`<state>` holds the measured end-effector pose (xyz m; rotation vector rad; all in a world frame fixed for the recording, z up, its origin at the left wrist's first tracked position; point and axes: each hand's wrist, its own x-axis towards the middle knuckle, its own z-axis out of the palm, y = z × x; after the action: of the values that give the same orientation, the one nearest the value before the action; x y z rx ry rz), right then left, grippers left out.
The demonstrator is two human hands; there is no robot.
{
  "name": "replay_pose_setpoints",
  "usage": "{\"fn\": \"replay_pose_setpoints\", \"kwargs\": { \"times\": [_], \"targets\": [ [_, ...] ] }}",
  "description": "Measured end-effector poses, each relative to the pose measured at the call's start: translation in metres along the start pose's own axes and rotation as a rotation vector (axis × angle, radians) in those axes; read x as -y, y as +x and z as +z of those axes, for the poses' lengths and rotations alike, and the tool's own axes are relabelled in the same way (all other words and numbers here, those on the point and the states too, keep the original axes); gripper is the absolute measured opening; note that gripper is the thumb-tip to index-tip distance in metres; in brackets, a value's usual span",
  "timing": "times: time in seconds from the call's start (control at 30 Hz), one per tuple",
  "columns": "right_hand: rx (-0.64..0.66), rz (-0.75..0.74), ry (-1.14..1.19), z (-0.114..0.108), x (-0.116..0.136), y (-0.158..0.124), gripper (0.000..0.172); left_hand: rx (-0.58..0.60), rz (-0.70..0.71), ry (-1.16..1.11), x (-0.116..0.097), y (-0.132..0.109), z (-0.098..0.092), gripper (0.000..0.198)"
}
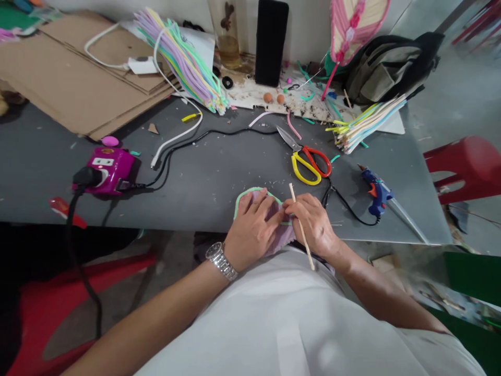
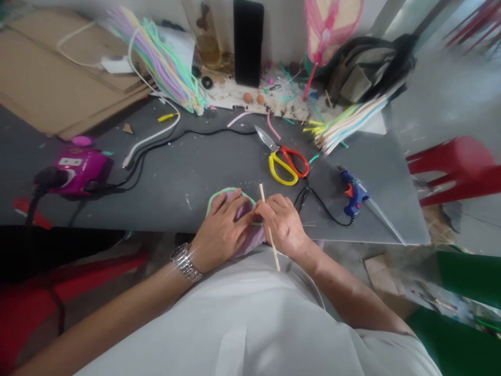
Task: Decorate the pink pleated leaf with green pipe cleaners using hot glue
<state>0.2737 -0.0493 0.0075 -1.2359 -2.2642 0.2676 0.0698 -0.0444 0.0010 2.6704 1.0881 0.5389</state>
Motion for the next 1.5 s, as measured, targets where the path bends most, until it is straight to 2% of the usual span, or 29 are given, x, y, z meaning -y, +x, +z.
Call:
{"fn": "replay_pose_setpoints", "kwargs": {
  "times": [0.17,0.3,0.4,0.53,0.6,0.7,0.87,0.97,1.27,1.4,1.5],
  "targets": [
    [0.022,-0.089,-0.133,-0.001,0.0,-0.001,0.019,-0.029,-0.002,-0.087,0.004,-0.003,-0.001,0.035],
    [0.046,-0.178,-0.232,0.0,0.001,-0.005,0.019,-0.101,-0.02,-0.195,0.007,-0.003,-0.002,0.038],
    [0.031,-0.195,-0.256,0.003,0.0,-0.009,0.019,-0.242,-0.065,-0.295,0.012,-0.004,-0.007,0.04],
    [-0.013,-0.192,-0.244,0.008,-0.003,-0.013,0.015,-0.507,-0.182,-0.301,0.025,-0.005,-0.019,0.027],
    [-0.038,-0.184,-0.224,0.01,-0.004,-0.015,0.014,-0.551,-0.225,-0.245,0.032,-0.006,-0.024,0.022],
    [-0.066,-0.185,-0.202,0.011,-0.005,-0.017,0.013,-0.5,-0.227,-0.115,0.036,-0.005,-0.025,0.021],
    [-0.074,-0.184,-0.193,0.012,-0.007,-0.017,0.012,-0.248,-0.177,0.082,0.026,0.006,-0.014,0.03],
    [-0.075,-0.176,-0.201,0.013,-0.007,-0.017,0.012,-0.16,-0.16,0.101,0.021,0.011,-0.01,0.035],
    [-0.084,-0.178,-0.202,0.01,-0.006,-0.016,0.013,-0.092,-0.119,0.122,0.021,0.011,-0.006,0.028],
    [-0.141,-0.198,-0.187,0.009,-0.005,-0.016,0.018,-0.12,-0.1,0.117,0.021,0.01,-0.005,0.027],
    [-0.136,-0.2,-0.176,0.009,-0.005,-0.016,0.018,-0.124,-0.096,0.125,0.021,0.01,-0.004,0.027]
  ]
}}
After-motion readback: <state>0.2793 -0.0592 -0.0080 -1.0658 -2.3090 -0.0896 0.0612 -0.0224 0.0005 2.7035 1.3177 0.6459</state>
